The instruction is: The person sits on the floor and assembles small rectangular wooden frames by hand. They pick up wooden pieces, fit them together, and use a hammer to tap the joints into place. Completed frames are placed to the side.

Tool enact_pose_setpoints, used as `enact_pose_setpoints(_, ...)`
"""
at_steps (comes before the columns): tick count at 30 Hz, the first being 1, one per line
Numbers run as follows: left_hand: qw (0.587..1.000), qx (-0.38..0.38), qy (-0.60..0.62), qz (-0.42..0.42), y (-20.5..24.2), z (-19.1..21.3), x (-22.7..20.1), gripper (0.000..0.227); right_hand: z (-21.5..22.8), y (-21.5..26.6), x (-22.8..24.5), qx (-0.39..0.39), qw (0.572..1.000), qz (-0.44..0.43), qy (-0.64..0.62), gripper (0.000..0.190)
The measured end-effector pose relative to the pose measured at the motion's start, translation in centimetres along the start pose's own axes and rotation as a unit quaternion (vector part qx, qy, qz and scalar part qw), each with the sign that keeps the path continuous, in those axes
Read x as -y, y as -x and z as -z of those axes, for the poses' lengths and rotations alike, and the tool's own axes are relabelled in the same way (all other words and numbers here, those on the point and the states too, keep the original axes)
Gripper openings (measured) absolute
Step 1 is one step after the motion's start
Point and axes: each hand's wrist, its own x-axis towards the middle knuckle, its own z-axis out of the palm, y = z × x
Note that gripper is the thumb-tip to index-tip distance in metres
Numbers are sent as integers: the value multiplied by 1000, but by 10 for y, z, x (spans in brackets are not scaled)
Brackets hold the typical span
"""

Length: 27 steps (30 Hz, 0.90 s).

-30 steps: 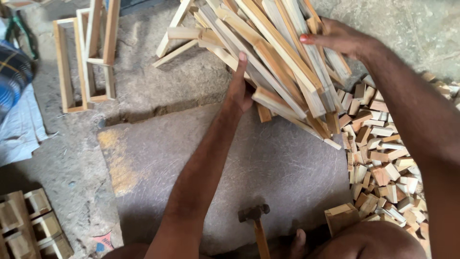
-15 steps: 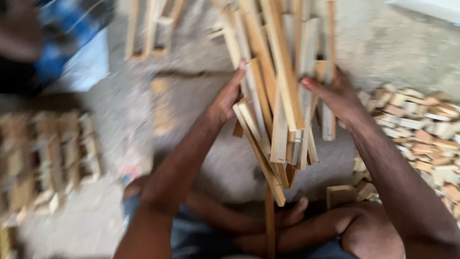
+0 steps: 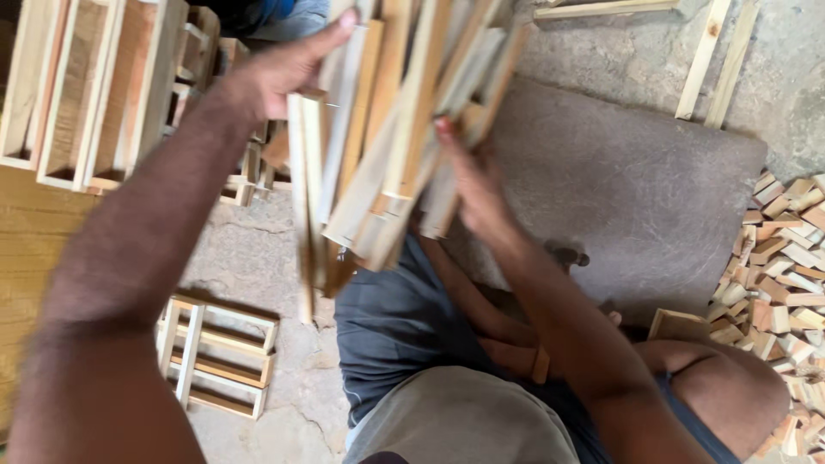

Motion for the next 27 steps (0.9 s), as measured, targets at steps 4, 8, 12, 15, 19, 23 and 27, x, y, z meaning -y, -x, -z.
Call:
enact_pose_setpoints(4,987,-66,-141,49,21,44,4,107,-51,-33,-87,65,990,-95,-77,76)
enact_pose_setpoints(8,939,-102,-293,148,17,56,28,87,-63,-69,-143,101,953,-284,11,63)
enact_pose_setpoints(12,896,-84,-377,220,-5,49,61,84,-68,-86,-178,100,931,-340,85,61)
enact_pose_setpoints(15,845,-122,-502,142,-19,33,71,65,-71,-97,-199,160,930,-301,136,61)
enact_pose_setpoints(19,861,-318,-365,-157,-7,-14,90,53,-52,-82,-219,202,940,-176,213,49)
enact_pose_setpoints(23,873,-330,-181,-310,-8,-95,118,38,3,-29,-202,133,948,-84,276,45)
enact_pose_setpoints(27,906,-270,-4,-326,-53,-169,128,33,95,25,-147,26,926,-5,377,48)
